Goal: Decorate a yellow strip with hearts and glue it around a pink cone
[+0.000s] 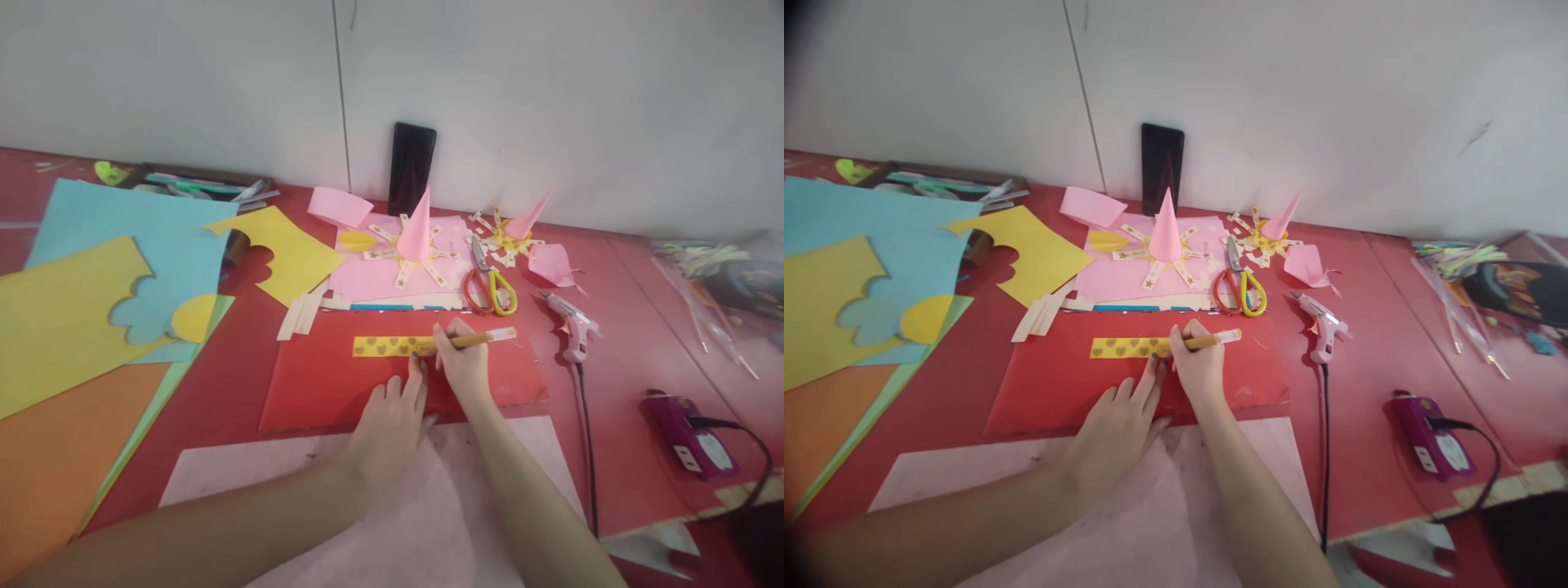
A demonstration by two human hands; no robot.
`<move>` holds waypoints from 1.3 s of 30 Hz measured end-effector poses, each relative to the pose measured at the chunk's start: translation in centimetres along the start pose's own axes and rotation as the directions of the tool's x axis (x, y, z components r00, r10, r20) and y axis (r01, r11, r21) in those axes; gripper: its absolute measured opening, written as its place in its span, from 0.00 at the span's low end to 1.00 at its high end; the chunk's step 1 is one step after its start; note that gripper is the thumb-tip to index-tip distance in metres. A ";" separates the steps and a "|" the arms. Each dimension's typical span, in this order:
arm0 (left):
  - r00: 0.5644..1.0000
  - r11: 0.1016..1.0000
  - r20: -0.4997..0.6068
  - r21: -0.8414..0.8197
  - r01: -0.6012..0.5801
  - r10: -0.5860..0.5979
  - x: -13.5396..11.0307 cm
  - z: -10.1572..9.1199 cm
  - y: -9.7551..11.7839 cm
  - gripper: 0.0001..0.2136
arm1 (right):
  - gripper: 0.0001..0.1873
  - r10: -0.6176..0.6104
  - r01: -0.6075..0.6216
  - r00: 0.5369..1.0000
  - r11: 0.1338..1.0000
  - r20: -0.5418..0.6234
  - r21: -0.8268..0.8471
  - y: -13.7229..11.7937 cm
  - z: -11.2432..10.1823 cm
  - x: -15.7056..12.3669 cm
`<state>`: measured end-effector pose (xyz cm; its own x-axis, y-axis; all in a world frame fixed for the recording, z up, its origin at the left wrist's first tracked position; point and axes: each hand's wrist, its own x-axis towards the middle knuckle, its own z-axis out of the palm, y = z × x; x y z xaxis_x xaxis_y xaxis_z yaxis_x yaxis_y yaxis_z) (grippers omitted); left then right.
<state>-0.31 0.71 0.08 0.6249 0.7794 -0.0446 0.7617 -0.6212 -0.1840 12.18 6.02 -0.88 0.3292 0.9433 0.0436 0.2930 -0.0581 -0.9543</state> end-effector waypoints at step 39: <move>0.999 0.999 -0.039 -0.042 0.016 -0.018 -0.1 0.1 0.1 0.23 | 0.18 -0.020 0.018 0.994 0.999 0.105 0.027 0.1 -0.9 0.5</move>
<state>-0.33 0.63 0.01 0.6172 0.7868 -0.0033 0.7784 -0.6112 -0.1434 13.22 6.19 -0.69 0.2273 0.9733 0.0317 0.2748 -0.0329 -0.9609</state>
